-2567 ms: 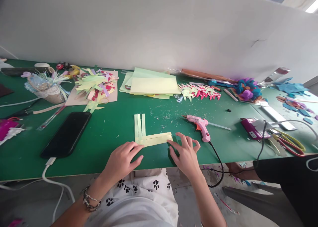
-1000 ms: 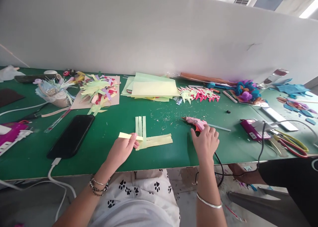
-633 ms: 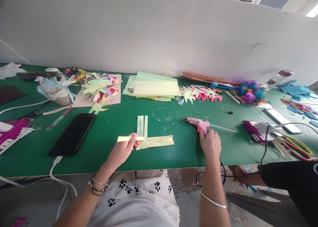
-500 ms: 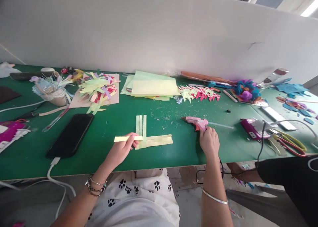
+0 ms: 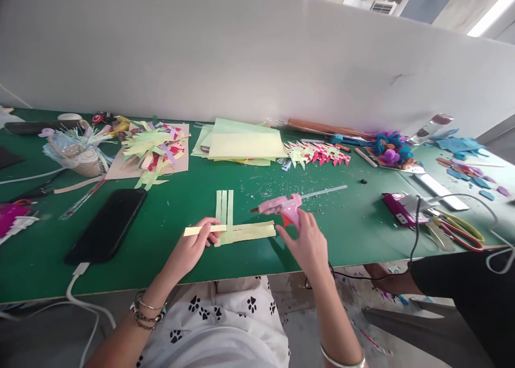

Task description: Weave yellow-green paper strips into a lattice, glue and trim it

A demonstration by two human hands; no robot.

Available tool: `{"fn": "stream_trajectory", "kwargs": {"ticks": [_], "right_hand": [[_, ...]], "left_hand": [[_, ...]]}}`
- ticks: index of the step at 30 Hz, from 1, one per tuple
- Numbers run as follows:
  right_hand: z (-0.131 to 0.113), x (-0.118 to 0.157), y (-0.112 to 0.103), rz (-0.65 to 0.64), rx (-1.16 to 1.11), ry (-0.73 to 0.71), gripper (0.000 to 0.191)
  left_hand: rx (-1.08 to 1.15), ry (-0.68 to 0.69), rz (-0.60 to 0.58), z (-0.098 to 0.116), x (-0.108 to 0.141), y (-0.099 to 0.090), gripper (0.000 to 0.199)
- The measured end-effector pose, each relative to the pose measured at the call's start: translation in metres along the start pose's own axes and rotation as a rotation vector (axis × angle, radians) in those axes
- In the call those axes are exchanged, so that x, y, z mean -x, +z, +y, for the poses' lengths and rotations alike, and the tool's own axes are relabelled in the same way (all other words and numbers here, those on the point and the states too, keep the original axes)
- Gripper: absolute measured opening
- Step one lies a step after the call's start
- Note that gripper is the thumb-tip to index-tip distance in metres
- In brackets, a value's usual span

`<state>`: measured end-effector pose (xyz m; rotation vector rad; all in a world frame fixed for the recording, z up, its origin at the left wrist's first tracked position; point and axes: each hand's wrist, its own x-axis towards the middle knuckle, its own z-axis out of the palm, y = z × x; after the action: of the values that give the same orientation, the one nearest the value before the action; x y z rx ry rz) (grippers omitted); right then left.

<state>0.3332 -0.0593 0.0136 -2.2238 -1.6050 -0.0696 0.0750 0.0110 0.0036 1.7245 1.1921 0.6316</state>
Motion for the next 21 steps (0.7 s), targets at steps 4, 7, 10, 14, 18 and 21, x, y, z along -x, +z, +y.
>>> {"fn": "stream_trajectory", "kwargs": {"ticks": [4, 7, 10, 14, 18, 21], "right_hand": [[-0.019, 0.012, 0.011, -0.037, 0.076, -0.071, 0.048], [-0.023, 0.014, 0.017, -0.031, 0.083, -0.129, 0.048], [-0.026, 0.014, 0.019, -0.044, 0.074, -0.185, 0.045], [-0.028, 0.014, 0.02, -0.046, 0.091, -0.215, 0.042], [-0.028, 0.015, 0.02, -0.059, 0.112, -0.231, 0.038], [-0.028, 0.014, 0.018, -0.064, 0.12, -0.233, 0.035]], "left_hand": [[0.007, 0.001, 0.002, -0.003, -0.001, 0.001, 0.042], [0.015, 0.008, 0.002, -0.002, -0.002, 0.001, 0.042], [0.011, 0.011, 0.003, 0.001, -0.001, 0.0, 0.042], [-0.013, 0.007, 0.006, 0.004, 0.0, 0.0, 0.041], [-0.016, 0.005, -0.002, 0.005, 0.0, 0.0, 0.042], [-0.019, 0.005, 0.003, 0.004, -0.001, 0.0, 0.042]]}}
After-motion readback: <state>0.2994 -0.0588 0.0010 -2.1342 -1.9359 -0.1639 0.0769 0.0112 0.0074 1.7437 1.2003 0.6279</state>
